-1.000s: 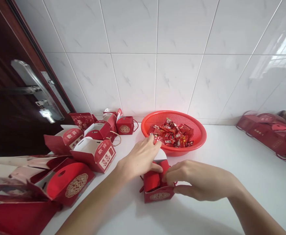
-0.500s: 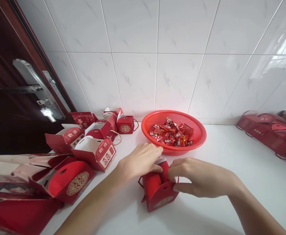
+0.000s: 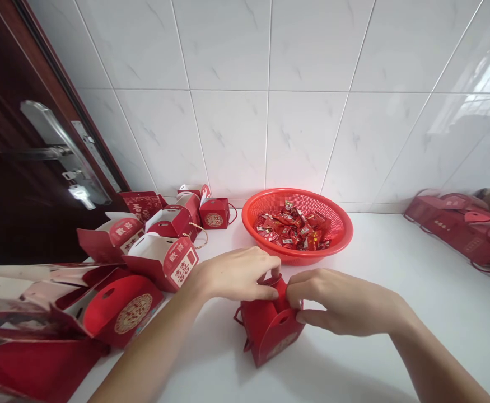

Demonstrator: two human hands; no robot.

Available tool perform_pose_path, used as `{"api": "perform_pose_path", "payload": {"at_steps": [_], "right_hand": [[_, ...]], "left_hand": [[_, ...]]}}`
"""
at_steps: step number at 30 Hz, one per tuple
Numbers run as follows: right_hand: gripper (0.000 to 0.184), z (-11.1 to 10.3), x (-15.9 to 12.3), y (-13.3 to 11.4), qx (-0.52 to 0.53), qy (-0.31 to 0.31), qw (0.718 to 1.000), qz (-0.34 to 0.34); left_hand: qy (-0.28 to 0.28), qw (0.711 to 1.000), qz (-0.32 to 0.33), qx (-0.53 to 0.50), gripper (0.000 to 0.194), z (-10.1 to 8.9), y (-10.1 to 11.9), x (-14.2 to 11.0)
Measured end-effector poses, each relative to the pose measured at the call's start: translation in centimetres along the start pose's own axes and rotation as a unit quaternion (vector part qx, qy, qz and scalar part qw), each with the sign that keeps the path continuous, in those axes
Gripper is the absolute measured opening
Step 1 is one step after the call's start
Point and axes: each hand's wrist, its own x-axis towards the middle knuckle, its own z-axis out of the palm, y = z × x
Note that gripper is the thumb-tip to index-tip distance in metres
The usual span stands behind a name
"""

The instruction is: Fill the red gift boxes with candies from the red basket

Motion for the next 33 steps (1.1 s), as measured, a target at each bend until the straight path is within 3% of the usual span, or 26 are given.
{"api": "perform_pose_path", "payload": {"at_steps": [4,8,10,13,19,27,33], "right_hand": [[0.014,0.2,0.1,0.1,0.000,0.006,1.000,0.009],[0.015,0.3,0.2,-0.1,-0.012,0.013,1.000,0.015],[0.016,0.4,0.3,-0.2,-0.025,0.020,0.999,0.025],[0.017,0.5,0.6,-0.4,-0.053,0.027,0.997,0.055],[0.028,0.8,1.0,-0.3,-0.092,0.013,0.987,0.129],[0.022,0.9,1.0,-0.2,-0.085,0.006,0.985,0.152],[0.017,1.1,1.1,0.5,-0.048,0.024,0.988,0.145]], "left_hand": [[-0.019,1.000,-0.010,-0.008,0.020,0.5,0.3,0.5],[-0.029,0.999,0.010,-0.028,0.009,0.8,0.3,0.7],[-0.028,0.999,0.018,-0.020,0.015,0.8,0.0,0.7],[-0.031,0.999,0.020,-0.004,0.024,0.7,-0.4,0.8],[-0.054,0.998,0.016,-0.011,0.016,0.3,-0.8,0.8],[-0.065,0.998,-0.003,-0.006,0.009,0.5,-0.6,1.0],[-0.074,0.997,-0.020,-0.006,0.023,0.8,-0.6,1.2]]}}
